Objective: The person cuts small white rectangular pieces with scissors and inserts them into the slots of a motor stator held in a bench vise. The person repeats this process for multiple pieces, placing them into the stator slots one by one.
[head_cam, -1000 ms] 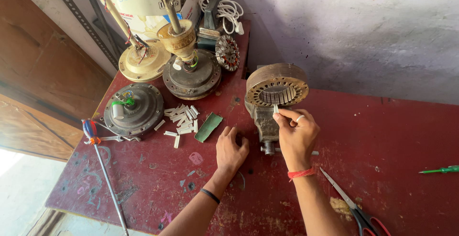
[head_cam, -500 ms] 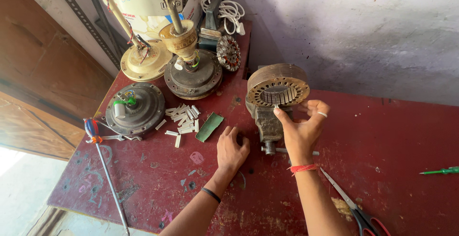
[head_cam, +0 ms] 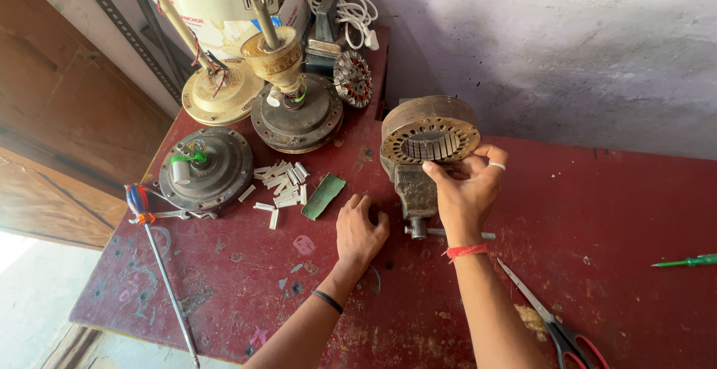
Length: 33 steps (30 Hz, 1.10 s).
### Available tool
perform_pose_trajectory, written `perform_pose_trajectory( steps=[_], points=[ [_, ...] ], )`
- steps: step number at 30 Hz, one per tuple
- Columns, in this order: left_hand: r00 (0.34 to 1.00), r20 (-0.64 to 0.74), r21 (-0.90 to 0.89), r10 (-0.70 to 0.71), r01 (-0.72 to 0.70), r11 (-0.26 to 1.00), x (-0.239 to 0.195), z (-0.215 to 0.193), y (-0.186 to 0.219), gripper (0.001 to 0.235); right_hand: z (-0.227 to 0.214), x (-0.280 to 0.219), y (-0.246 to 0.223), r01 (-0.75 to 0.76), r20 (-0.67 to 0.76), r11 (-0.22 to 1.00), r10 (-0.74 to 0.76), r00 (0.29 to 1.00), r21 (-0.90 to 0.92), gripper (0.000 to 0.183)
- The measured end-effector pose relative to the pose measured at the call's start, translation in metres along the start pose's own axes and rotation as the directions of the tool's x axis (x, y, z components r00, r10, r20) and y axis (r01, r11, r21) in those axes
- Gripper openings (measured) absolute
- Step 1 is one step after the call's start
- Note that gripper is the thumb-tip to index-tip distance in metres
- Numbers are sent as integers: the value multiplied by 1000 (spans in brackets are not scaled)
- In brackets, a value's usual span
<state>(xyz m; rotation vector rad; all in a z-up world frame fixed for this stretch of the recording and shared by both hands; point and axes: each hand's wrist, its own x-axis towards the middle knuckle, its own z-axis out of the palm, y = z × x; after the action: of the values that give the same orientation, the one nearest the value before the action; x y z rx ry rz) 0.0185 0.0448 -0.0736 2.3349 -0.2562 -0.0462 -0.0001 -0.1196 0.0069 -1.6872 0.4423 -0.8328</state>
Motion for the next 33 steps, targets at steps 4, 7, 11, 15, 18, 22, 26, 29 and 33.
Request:
perform_pose_trajectory(
  steps=[4, 7, 11, 15, 18, 22, 26, 29, 33],
  points=[
    [997, -61, -12, 46, -47, 999, -2, 0, 1, 22, -3, 3, 3, 22, 68, 994, -30, 997, 108, 61],
    [996, -74, -27, 51, -53, 998, -2, -1, 0, 22, -10, 8, 6, -37, 165, 988, 12, 986, 150, 60],
    [996, -77, -40, 42, -45, 998, -2, 0, 0, 22, -14, 8, 9, -119, 202, 987, 97, 975, 103, 64],
    [995, -92, -50, 46, -50, 997, -2, 0, 0, 21, -17, 14, 13, -155, 270, 951, 80, 960, 267, 79],
    [996, -81, -25, 45, -47, 999, 0, 0, 0, 21, -20, 22, 16, -91, 304, 972, 22, 952, 216, 87],
    [995, -88, -39, 49, -53, 998, -1, 1, 0, 22, -22, 32, 19, 141, 272, 990, -135, 953, -4, 98],
    [999, -41, -18, 22, -23, 1000, 2, -1, 0, 23, -23, 53, 14, 76, 456, 964, -190, 869, 256, 103],
    [1000, -17, -3, 14, -14, 1000, 3, 0, 2, 23, -23, 64, 14, -68, 555, 971, -72, 829, 229, 89],
    [999, -43, -27, 28, -29, 999, 1, -1, 2, 24, -24, 71, 20, -96, 615, 980, -31, 788, 173, 63]
  ],
)
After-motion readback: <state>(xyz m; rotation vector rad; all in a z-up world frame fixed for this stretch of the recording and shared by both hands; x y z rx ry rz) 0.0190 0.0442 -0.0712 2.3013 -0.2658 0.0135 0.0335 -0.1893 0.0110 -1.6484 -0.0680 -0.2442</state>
